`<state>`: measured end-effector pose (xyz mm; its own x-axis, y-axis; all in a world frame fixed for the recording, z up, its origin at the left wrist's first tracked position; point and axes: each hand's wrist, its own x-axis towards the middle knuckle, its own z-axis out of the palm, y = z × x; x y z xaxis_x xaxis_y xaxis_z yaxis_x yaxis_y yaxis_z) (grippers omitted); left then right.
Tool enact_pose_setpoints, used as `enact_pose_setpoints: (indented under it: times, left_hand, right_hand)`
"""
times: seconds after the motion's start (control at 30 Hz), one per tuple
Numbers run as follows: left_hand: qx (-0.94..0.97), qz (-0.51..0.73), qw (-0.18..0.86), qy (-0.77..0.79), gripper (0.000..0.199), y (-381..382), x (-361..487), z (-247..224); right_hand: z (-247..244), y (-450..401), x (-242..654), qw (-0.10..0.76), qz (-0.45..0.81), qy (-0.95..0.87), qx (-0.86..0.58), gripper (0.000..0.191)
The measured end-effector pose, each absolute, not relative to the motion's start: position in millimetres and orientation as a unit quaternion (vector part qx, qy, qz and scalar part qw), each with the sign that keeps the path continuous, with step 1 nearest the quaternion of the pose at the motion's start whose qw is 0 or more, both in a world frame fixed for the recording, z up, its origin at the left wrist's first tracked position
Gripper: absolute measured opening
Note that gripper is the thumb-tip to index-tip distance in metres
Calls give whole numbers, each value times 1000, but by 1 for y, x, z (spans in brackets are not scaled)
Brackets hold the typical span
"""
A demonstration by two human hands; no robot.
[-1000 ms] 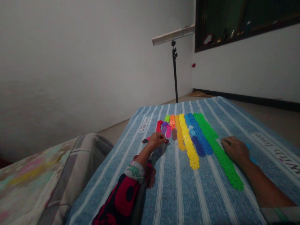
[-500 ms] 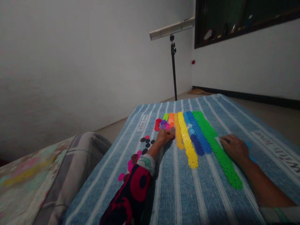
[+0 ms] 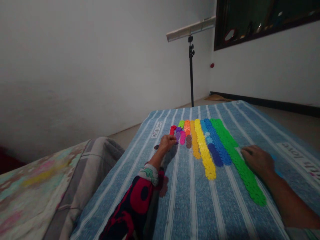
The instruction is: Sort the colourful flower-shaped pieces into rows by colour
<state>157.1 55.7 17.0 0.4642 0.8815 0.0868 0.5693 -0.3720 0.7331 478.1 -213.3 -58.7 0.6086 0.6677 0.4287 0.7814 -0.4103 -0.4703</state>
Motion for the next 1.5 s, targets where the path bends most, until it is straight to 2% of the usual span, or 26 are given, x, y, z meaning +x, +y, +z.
enact_pose_setpoints:
  times: [0.33,0.57,0.67,0.8,1.03,1.27,1.5]
  left_hand:
    - [714,214,221,629,19,82,52,27]
    - [725,153,224,633,33,79,51,20]
    - [734,131,224,627,32,79,55,20]
    - [739,120,225,624,27,81,57,21]
    - [715,156,255,632,6,81,51,17]
    - [677,202,306,639,14,77,42,20]
    - [655,252,292,650,13,74,37,28]
  right_hand:
    - [-54,-219,478,290,-16,-406,-867,39]
    - [-48,-221,478,275,13,-394,-877,45]
    - [-48,-219,479,260,16,-394,-881,51]
    - [-51,-219,481,262,3,-391,-883,48]
    - [-52,-219,481,266,-12,-411,-872,45]
    - [-46,-218,474,253,-24,-414,-874,48]
    - [-49,-217,476,280,-40,-418,-863,40]
